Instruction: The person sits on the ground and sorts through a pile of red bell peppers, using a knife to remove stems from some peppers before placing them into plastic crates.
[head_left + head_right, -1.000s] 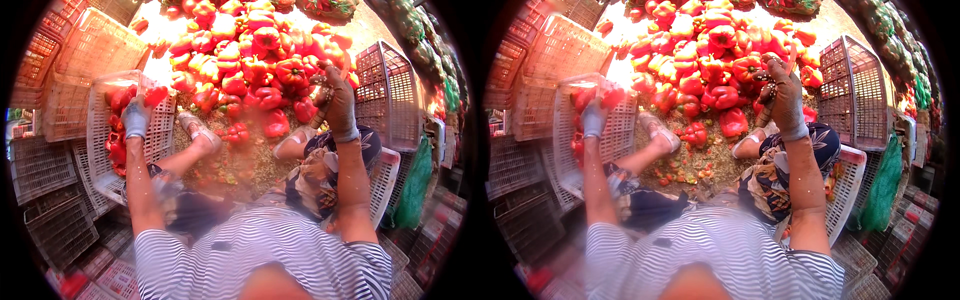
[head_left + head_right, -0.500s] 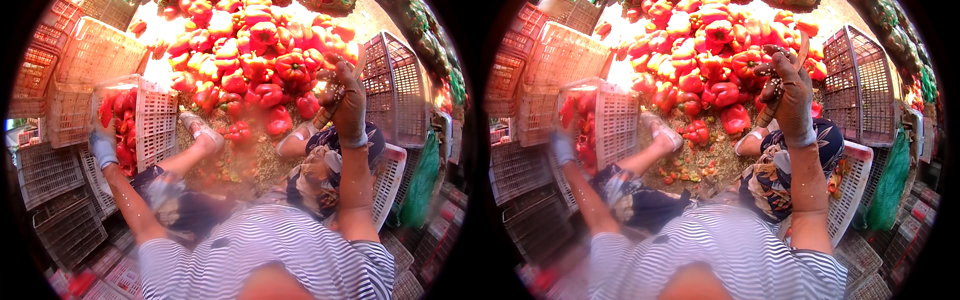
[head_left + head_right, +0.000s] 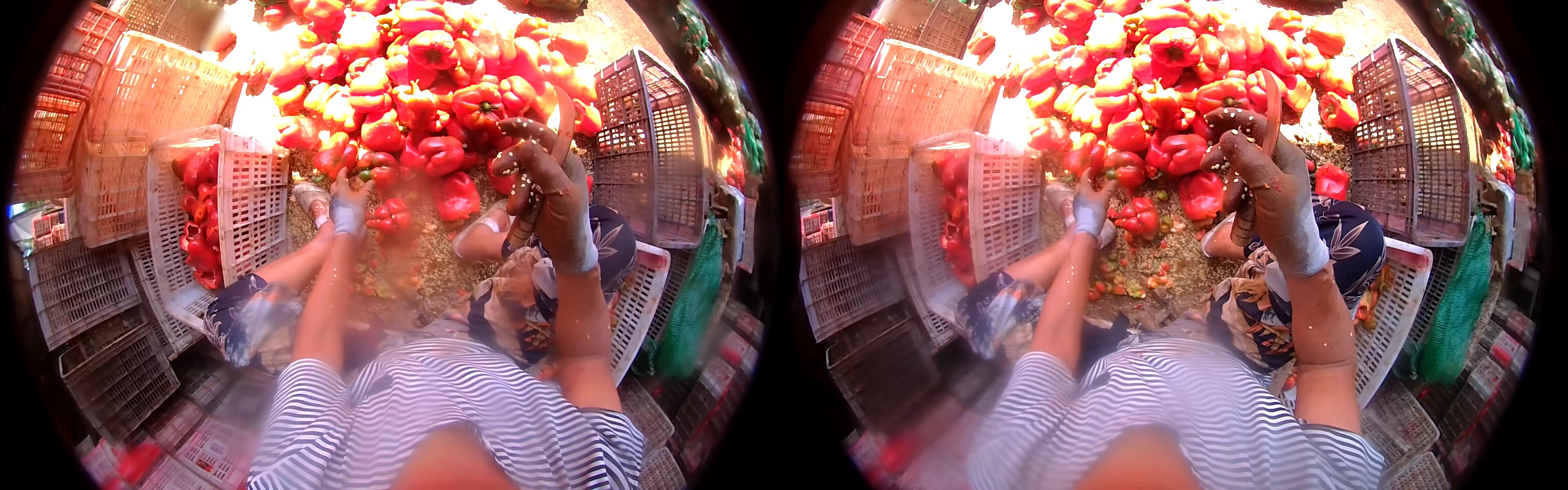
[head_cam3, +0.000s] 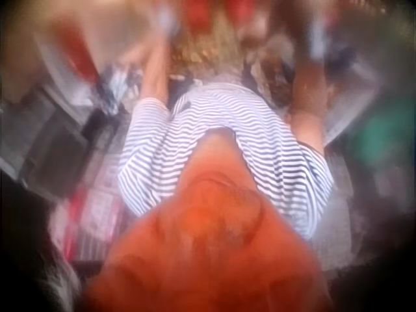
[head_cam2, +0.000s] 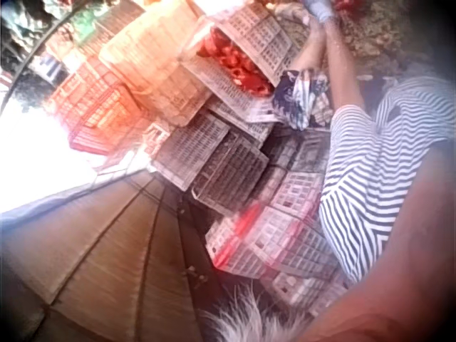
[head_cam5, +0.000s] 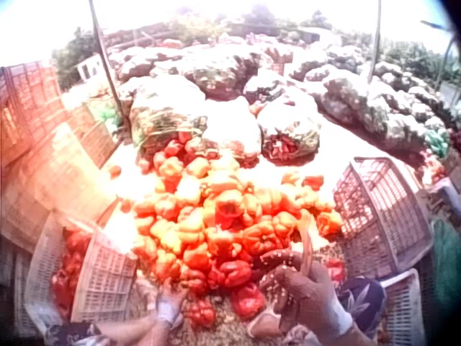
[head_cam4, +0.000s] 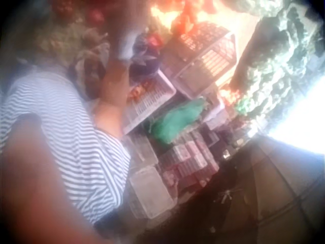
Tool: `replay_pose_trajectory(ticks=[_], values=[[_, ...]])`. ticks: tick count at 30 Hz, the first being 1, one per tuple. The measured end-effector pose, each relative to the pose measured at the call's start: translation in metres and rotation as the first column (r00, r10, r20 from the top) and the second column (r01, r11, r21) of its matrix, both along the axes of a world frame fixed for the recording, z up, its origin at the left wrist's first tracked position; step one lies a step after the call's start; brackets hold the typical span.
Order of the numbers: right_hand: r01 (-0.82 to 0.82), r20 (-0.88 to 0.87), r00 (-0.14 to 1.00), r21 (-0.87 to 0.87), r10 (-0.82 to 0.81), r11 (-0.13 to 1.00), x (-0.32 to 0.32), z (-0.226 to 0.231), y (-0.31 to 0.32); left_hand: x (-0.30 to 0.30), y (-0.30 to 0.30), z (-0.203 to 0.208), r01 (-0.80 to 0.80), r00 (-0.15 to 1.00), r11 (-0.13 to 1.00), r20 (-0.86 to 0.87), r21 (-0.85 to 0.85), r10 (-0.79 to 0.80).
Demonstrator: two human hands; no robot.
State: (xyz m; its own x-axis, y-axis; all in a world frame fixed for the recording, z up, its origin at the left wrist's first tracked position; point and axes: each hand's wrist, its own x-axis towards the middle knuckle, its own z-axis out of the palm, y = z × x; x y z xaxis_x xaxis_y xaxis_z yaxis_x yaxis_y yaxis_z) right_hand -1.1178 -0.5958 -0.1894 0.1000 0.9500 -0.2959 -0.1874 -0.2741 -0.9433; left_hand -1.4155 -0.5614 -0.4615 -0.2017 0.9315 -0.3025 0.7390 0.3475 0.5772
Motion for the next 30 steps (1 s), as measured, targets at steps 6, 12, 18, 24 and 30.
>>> replay_pose_trajectory(ticks=[6,12,18,24,30], values=[[0.012,-0.033,0.999,-0.061,-0.014,0.998,0.0,-0.009,-0.002,0.057,0.003,-0.075,-0.397,0.905,0.911,0.214,0.113,0.368],[-0.049,-0.027,0.999,-0.174,0.045,0.983,-0.007,0.0,-0.007,0.042,0.029,-0.09,-0.597,0.551,0.801,0.707,-0.037,0.443],[-0.092,0.021,0.995,-0.162,0.096,0.982,-0.011,-0.021,-0.004,-0.003,0.02,-0.052,-0.21,-0.031,0.953,0.975,-0.221,0.219],[-0.255,0.26,0.935,0.016,0.242,0.967,-0.024,-0.077,0.007,0.007,0.019,0.104,0.191,0.196,0.979,0.974,0.074,-0.112],[-0.507,0.084,0.857,-0.029,0.508,0.861,-0.033,-0.074,0.004,0.047,-0.018,0.177,0.135,0.222,0.964,0.941,0.229,-0.254]])
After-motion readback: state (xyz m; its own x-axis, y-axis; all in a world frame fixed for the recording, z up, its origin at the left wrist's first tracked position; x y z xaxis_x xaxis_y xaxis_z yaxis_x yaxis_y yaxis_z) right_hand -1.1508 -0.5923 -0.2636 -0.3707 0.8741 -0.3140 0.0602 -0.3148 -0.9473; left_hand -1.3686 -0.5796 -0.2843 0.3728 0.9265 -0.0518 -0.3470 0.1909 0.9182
